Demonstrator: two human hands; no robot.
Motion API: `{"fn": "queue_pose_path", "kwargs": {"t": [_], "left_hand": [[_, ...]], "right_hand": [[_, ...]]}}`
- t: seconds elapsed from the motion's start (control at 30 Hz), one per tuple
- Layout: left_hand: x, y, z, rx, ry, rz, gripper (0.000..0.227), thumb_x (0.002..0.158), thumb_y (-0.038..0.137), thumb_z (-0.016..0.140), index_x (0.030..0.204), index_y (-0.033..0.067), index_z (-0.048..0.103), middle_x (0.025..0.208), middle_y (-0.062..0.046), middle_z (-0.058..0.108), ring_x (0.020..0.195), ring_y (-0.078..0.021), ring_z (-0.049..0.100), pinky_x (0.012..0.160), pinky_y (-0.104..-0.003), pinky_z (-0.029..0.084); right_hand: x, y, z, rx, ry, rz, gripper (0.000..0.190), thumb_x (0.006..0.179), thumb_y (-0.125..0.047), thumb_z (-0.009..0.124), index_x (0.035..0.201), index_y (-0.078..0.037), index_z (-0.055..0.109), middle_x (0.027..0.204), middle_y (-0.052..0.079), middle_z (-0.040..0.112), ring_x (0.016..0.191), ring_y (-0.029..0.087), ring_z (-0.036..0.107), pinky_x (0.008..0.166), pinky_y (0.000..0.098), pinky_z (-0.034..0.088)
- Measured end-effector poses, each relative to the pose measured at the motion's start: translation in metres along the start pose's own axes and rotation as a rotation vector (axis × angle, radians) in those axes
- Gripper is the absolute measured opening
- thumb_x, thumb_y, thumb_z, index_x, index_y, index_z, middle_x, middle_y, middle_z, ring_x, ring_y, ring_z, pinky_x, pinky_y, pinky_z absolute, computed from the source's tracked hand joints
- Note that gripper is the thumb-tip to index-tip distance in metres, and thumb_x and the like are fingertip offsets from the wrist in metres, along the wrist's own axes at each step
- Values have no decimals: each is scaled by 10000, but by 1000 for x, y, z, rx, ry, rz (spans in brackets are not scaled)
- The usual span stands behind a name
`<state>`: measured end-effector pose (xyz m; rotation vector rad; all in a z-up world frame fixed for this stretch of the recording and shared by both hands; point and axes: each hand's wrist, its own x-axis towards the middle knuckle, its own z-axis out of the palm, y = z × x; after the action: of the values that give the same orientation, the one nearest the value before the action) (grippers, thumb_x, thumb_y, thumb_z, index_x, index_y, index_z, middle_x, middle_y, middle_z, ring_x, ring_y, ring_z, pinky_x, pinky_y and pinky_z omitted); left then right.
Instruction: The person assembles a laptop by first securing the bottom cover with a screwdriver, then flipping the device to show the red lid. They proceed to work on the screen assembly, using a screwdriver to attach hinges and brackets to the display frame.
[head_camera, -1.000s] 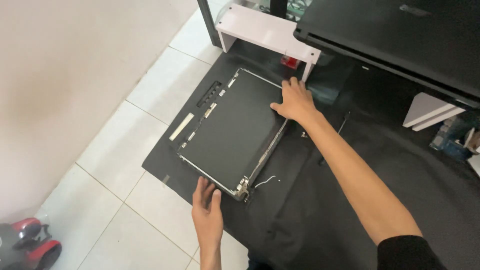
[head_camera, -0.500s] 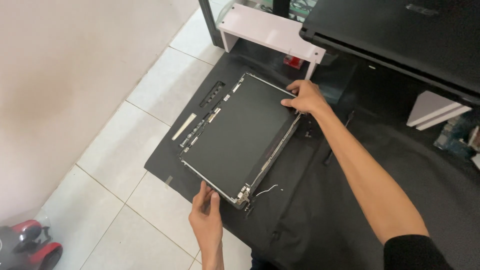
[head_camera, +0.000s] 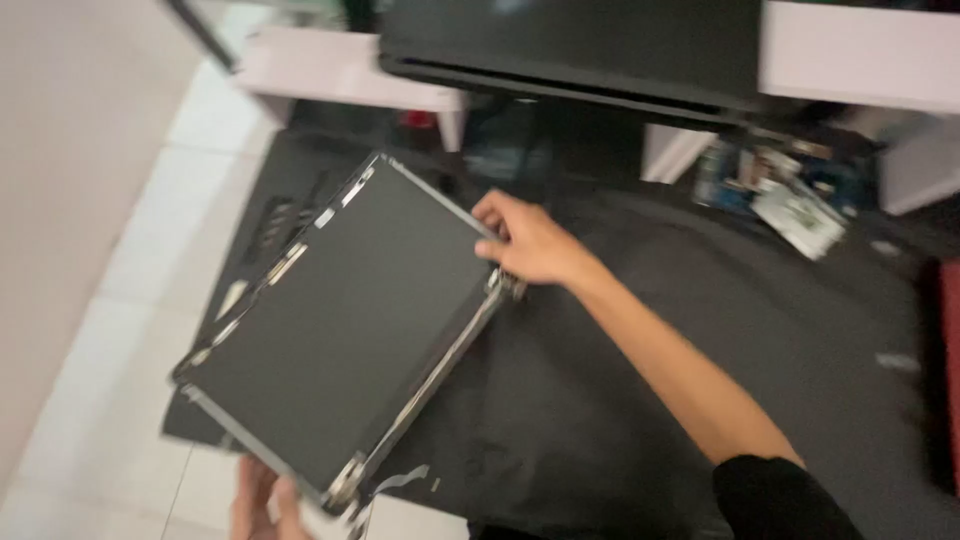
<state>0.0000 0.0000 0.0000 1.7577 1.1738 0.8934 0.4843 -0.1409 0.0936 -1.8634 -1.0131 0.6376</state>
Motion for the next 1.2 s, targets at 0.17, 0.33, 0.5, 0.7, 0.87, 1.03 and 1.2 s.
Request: {"fn": "queue_pose_path", "kwargs": {"t": [0.17, 0.33, 0.5, 0.7, 0.87, 1.03, 1.2], "left_hand": [[25, -104, -28, 127, -237, 167, 627, 1037, 167, 530, 1581, -98, 366, 1391, -277, 581, 1301, -316, 596, 1104, -441, 487], [-4, 66, 67, 205, -306, 34, 565, 1002, 153, 612, 1496, -86, 481, 1340, -286, 630, 1280, -341, 621, 1079, -444, 506], [-43, 200, 172, -145, -577, -42, 414, 1002, 31, 596, 1410, -40, 612, 1356, -214, 692, 1256, -246, 660, 1091, -351, 480], [-58, 210, 250, -198, -855, -41, 494, 963, 85, 632, 1440, -27, 560, 1386, -210, 653, 1301, -258, 615, 1085, -339, 464], [-60, 225, 268, -192, -849, -90, 489, 971, 101, 612, 1440, -20, 542, 1434, -218, 612, 1365, -260, 580, 1101, -347, 471], [-61, 228, 265, -166, -819, -123, 479, 977, 104, 603, 1437, -17, 551, 1456, -228, 604, 1378, -277, 586, 1121, -355, 458], [-69, 208, 259, -251, -833, -17, 470, 1000, 81, 584, 1445, -57, 522, 1573, -226, 467, 1468, -286, 459, 1190, -384, 389]], "right_hand": [[-129, 0, -36, 129, 105, 107, 344, 892, -126, 759, 1194, -55, 610, 951, 55, 662, 824, 141, 610, 751, 326, 541], [-253, 34, -69, 327, 251, 286, 300, 899, -103, 739, 1170, -62, 619, 978, 7, 662, 819, 80, 617, 734, 271, 566], [-351, 84, -97, 294, 521, 512, 355, 855, -80, 766, 1177, -21, 629, 1007, 27, 652, 843, 95, 580, 728, 275, 539], [-390, 104, -117, 97, 718, 595, 350, 871, -83, 778, 1187, 2, 656, 998, 61, 678, 852, 125, 605, 742, 281, 531], [-383, 110, -107, 90, 825, 577, 366, 869, -82, 775, 1215, -3, 686, 1040, 60, 668, 849, 112, 624, 733, 261, 554], [-367, 89, -87, -52, 923, 630, 376, 871, -57, 768, 1245, -50, 734, 1083, 64, 691, 741, 115, 614, 645, 270, 516], [-374, 91, -74, -148, 1077, 444, 316, 924, -13, 733, 1236, -55, 758, 1123, 94, 716, 791, 115, 625, 713, 259, 517]]}}
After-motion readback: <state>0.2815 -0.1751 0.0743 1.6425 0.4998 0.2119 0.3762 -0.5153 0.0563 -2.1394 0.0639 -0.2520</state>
